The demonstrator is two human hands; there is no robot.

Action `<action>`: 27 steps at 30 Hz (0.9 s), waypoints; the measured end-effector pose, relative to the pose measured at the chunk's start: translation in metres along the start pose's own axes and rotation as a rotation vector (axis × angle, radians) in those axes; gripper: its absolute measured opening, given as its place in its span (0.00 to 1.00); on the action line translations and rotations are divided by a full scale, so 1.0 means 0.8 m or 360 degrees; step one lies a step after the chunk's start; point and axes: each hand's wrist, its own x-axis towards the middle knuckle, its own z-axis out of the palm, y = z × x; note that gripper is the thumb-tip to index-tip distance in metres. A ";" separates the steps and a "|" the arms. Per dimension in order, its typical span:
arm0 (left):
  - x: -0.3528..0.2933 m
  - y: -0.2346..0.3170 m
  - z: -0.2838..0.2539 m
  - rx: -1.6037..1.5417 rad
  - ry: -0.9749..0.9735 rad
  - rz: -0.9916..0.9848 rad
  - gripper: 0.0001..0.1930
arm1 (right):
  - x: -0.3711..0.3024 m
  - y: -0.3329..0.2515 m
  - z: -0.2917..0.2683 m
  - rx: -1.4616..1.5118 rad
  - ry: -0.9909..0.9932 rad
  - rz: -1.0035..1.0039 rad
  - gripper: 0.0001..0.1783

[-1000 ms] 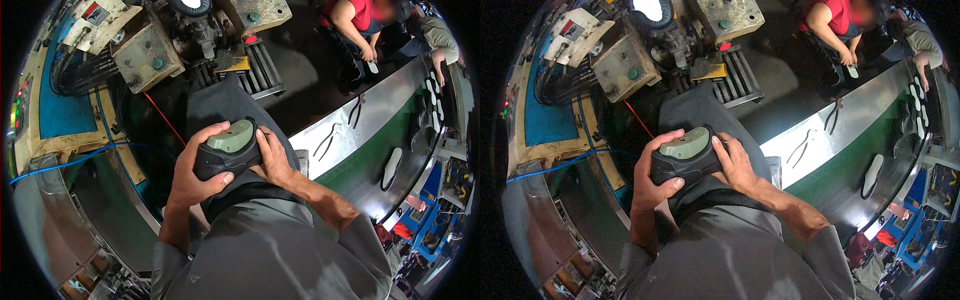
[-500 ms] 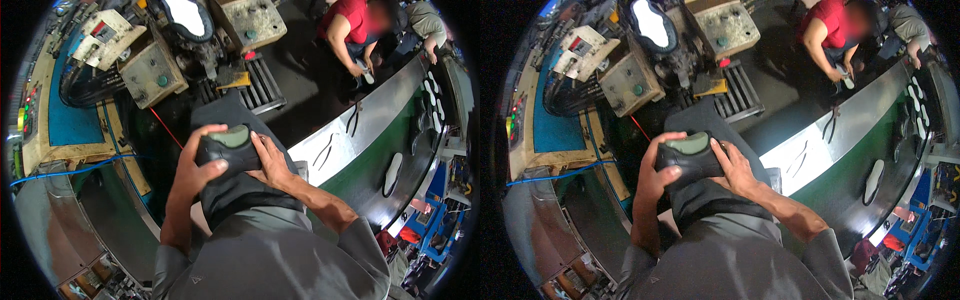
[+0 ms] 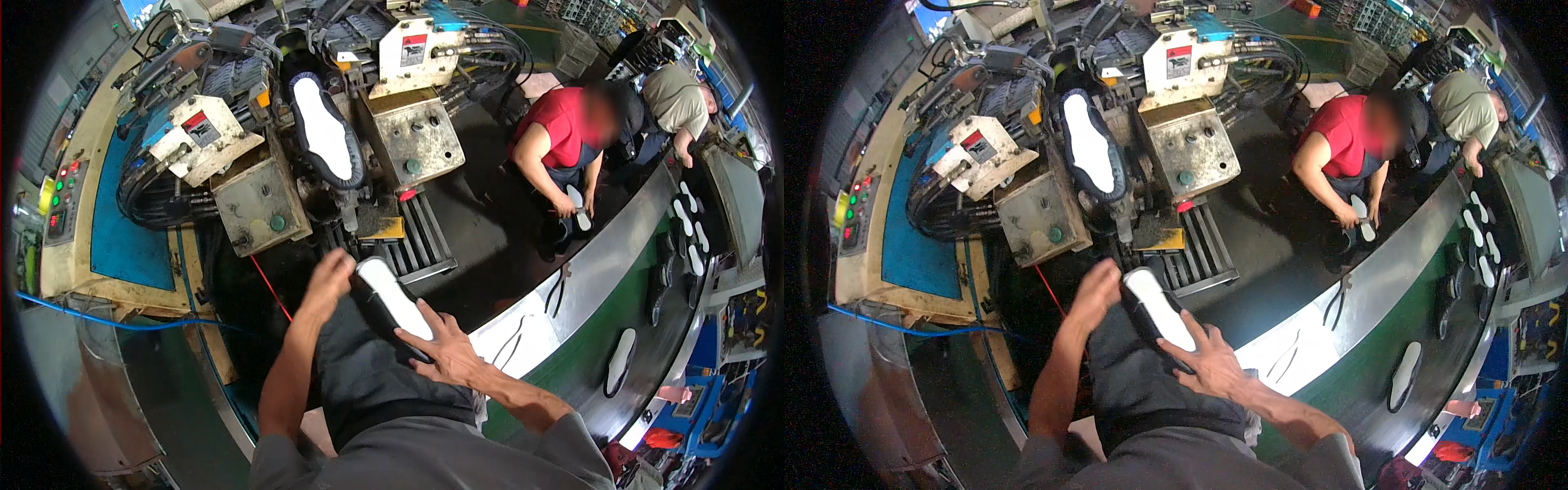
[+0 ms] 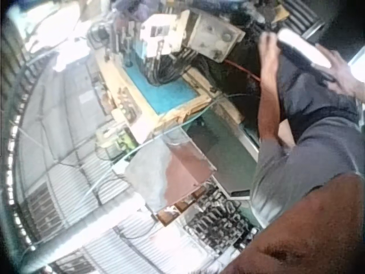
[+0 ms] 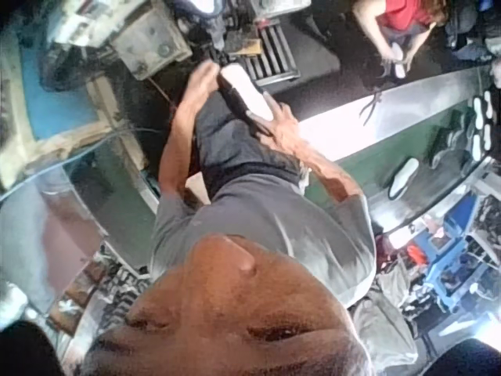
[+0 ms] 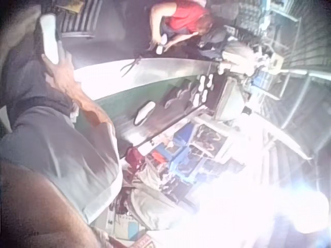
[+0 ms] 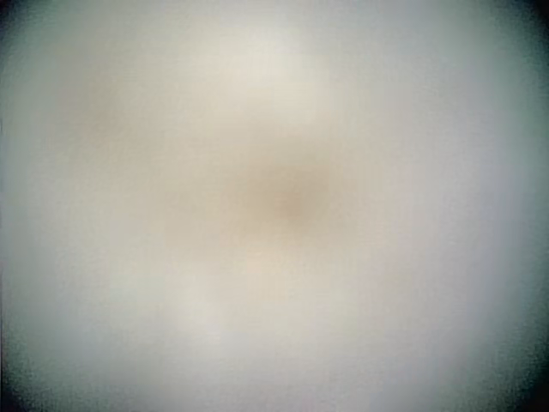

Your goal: Assembling shoe soles and uppers using factory machinery and manual tools.

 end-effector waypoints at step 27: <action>-0.153 0.085 -0.124 -0.1353 -0.0341 0.0211 0.58 | 0.451 -0.023 -0.137 -0.0285 0.0774 0.0080 0.43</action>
